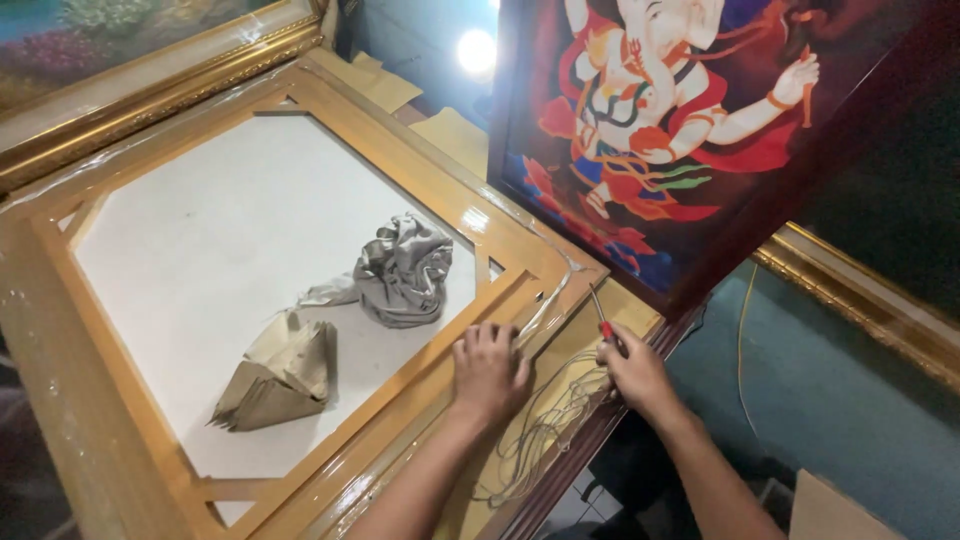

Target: Cutting and removing protective plastic wrap from a large wooden picture frame using a utility knife

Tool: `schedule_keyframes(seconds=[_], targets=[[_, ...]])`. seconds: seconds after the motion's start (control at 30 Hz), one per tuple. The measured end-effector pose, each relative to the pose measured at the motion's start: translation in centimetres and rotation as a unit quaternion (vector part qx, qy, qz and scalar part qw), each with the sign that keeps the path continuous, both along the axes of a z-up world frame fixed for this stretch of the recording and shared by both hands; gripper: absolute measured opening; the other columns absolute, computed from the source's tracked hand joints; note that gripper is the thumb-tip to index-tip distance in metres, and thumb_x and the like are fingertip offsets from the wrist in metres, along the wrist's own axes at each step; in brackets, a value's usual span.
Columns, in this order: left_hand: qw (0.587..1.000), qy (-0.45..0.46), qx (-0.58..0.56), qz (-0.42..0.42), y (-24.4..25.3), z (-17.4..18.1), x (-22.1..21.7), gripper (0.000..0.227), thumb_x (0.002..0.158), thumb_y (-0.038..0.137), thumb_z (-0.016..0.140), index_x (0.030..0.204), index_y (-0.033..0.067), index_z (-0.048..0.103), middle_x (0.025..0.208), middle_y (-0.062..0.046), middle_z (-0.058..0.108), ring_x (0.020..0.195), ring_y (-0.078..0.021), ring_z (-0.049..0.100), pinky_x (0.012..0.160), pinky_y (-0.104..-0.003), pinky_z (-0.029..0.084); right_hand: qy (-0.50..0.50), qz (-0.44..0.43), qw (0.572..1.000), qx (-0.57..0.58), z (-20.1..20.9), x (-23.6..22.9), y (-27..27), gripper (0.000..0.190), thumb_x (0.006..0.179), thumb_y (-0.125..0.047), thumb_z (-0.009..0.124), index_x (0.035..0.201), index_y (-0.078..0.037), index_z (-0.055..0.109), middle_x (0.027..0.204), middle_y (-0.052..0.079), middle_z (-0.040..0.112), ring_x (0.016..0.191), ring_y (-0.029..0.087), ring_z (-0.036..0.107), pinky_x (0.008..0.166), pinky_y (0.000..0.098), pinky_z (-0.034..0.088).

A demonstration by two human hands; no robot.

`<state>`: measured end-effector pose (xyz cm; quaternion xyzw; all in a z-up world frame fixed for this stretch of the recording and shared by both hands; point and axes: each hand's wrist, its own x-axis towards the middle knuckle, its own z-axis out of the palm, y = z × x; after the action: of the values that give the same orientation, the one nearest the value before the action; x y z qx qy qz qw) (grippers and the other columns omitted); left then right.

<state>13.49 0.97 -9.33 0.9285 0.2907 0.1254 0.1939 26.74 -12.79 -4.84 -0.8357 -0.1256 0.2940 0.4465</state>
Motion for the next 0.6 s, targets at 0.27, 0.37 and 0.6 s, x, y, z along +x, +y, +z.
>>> schedule_keyframes(seconds=[0.27,0.37,0.6], targets=[[0.99,-0.068,0.067,-0.099,0.0,4.4,5.9,0.053,0.073,0.036,0.054,0.121,0.0149,0.048,0.121,-0.015,0.045,0.121,-0.0381,0.033,0.099,-0.057,0.019,-0.191,0.201,0.94,-0.199,5.4,4.4,2.2,0.042,0.086,-0.033,0.039,0.128,-0.033,0.044,0.119,0.01,0.056,0.112,0.031,0.05,0.096,0.0424,0.04],[0.992,-0.045,0.078,-0.088,0.2,3.2,6.0,0.06,0.07,0.039,0.056,0.123,0.0133,0.045,0.123,-0.012,0.045,0.121,-0.0349,0.033,0.101,-0.055,0.019,-0.214,0.237,0.917,-0.241,6.8,4.1,2.6,0.041,0.087,-0.032,0.037,0.126,-0.032,0.046,0.117,0.011,0.057,0.109,0.032,0.053,0.093,0.0429,0.042],[0.988,-0.06,0.12,-0.074,0.5,2.3,6.6,0.065,0.066,0.037,0.061,0.122,0.0109,0.043,0.123,-0.01,0.045,0.12,-0.0326,0.036,0.1,-0.054,0.021,-0.252,0.272,0.859,-0.352,11.0,2.9,3.2,0.037,0.087,-0.036,0.035,0.121,-0.043,0.047,0.113,0.005,0.061,0.104,0.028,0.058,0.088,0.0384,0.048]])
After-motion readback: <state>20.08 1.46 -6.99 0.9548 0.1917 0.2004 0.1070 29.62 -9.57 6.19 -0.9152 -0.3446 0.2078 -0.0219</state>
